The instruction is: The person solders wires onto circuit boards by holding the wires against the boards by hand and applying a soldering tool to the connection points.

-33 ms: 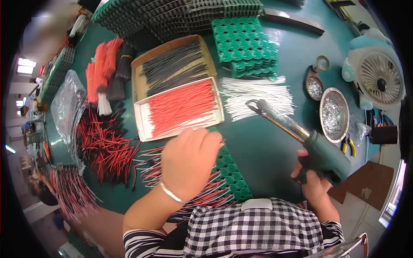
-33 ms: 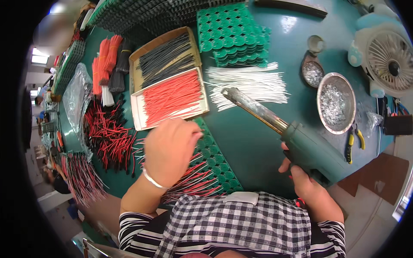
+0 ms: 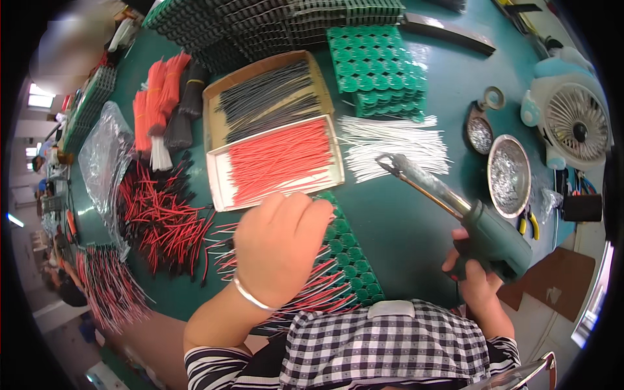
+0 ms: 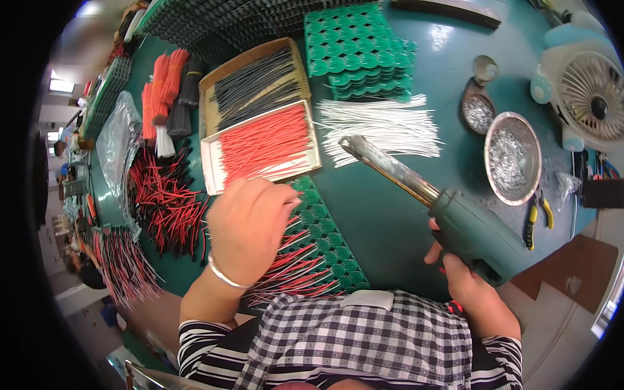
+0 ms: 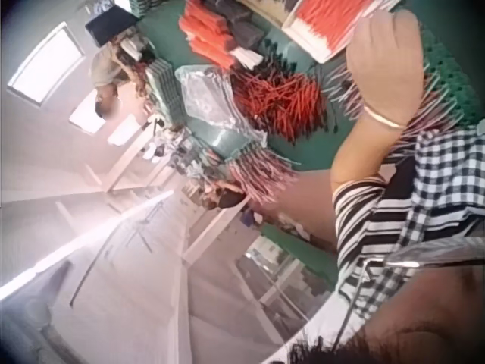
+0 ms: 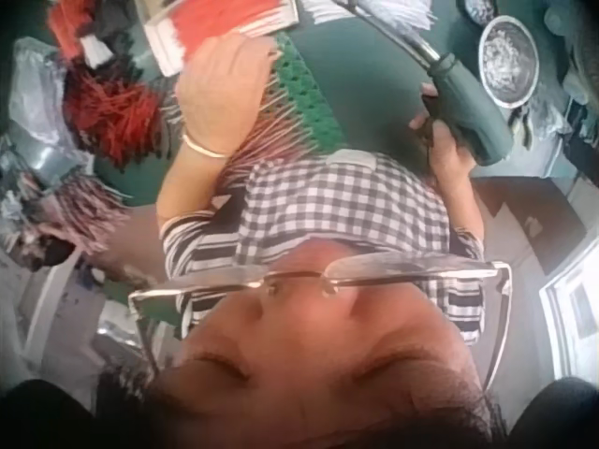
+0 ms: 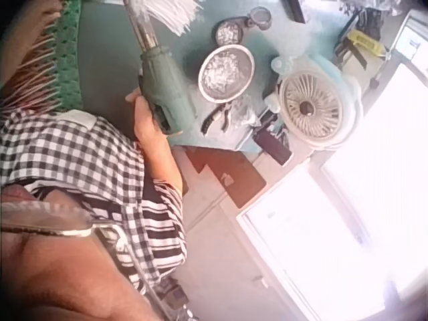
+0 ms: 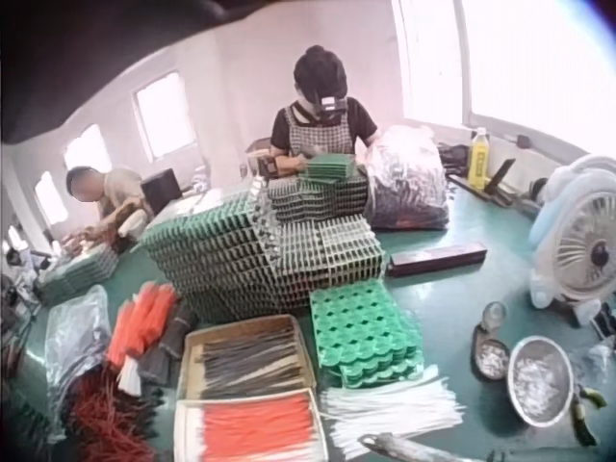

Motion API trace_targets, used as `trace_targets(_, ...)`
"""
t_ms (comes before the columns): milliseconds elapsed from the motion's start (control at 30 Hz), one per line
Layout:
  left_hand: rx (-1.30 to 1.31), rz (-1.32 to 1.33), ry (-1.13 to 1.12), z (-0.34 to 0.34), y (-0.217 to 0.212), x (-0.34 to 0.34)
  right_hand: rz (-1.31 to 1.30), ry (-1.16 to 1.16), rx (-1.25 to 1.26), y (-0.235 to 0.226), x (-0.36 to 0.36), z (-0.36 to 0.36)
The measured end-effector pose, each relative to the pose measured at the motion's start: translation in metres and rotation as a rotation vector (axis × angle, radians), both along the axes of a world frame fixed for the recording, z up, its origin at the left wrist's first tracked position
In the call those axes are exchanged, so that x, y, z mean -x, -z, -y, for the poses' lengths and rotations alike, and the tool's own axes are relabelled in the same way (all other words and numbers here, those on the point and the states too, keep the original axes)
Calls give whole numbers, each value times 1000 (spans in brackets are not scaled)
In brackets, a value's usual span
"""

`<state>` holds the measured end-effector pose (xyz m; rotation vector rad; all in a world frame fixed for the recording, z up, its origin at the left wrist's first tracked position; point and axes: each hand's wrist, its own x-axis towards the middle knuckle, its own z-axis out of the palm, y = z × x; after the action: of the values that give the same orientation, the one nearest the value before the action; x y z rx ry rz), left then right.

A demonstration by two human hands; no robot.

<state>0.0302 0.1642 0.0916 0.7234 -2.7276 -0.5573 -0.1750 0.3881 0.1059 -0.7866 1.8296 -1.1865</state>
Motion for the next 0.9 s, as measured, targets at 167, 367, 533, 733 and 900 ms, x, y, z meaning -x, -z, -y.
trace_targets(167,-87,-69,38,0,20,-30,203,-178,-189,-7,-7,-5)
trace_targets(367,-113,-192,-18,-13,48,-35,90,-244,-26,3,-24,0)
trace_targets(533,-32,-217,-19,-12,52,-33,-359,-505,117,3,-23,23)
trace_targets(733,-45,-207,-22,-11,54,-32,-338,-491,87,6,-26,20)
trace_targets(900,-61,-200,-12,-12,54,-32,-334,-489,59,12,-27,18)
